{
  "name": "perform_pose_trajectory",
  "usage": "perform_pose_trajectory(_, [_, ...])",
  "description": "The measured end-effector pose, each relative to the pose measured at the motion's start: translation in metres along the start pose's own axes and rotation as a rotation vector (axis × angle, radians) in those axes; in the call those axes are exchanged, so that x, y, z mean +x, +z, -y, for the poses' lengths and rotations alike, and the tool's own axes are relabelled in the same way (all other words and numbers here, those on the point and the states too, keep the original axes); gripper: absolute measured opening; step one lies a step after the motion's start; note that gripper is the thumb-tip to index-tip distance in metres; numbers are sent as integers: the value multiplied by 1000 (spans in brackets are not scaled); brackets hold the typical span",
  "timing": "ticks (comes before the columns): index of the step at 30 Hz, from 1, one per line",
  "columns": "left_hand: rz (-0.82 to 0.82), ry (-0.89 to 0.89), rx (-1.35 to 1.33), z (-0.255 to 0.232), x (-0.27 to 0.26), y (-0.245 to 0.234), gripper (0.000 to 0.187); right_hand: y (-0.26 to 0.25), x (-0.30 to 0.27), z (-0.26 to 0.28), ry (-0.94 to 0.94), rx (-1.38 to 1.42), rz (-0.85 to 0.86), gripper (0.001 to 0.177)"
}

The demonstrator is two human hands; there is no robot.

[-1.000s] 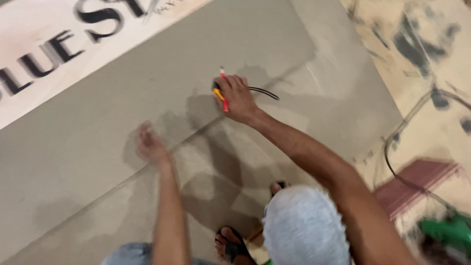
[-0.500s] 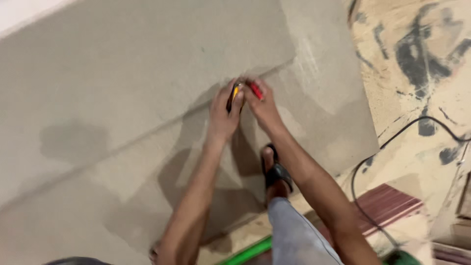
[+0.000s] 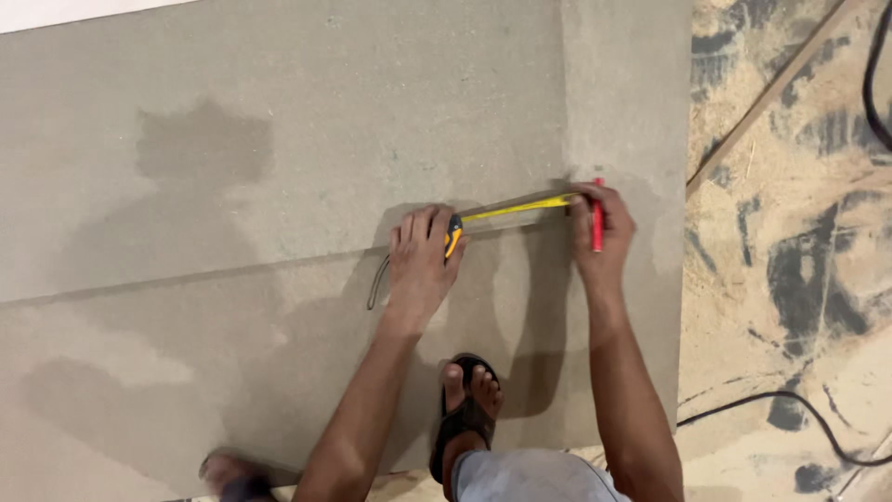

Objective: The person measures and marks a plywood board using a tape measure and a red pencil. They extend the tape measure, align it with the board's edge, and make marks at specific intervals.

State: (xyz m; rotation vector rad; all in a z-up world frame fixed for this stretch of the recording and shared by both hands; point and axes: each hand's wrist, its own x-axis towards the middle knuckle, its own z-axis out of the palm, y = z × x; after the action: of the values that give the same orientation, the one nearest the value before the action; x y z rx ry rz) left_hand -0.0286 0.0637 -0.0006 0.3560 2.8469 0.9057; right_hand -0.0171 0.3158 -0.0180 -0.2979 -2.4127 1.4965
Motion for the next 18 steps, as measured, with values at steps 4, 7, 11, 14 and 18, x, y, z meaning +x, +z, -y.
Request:
perform_pose_trajectory(4, [-42,-16,51,9,-9,2,45,-1,-9,-18,72,30,-67,12])
perform_pose_trajectory(7, [-62,-7,77,15,-7,7,45,14,-14,-27,-42,-119,-84,13])
perform_pose_trajectory(11, [-50,-22,93,24,-22,1,41,22,-28,-30,-73,-108,-142,15])
perform_pose_trajectory(14, [-176,7,162,40,-30,-12,37,26,-30,-29,-127,-90,-172,15])
perform_pose_trajectory(18, [-241,-16,247,76,-43,-31,34,28,-27,-32,-171,-97,-200,16])
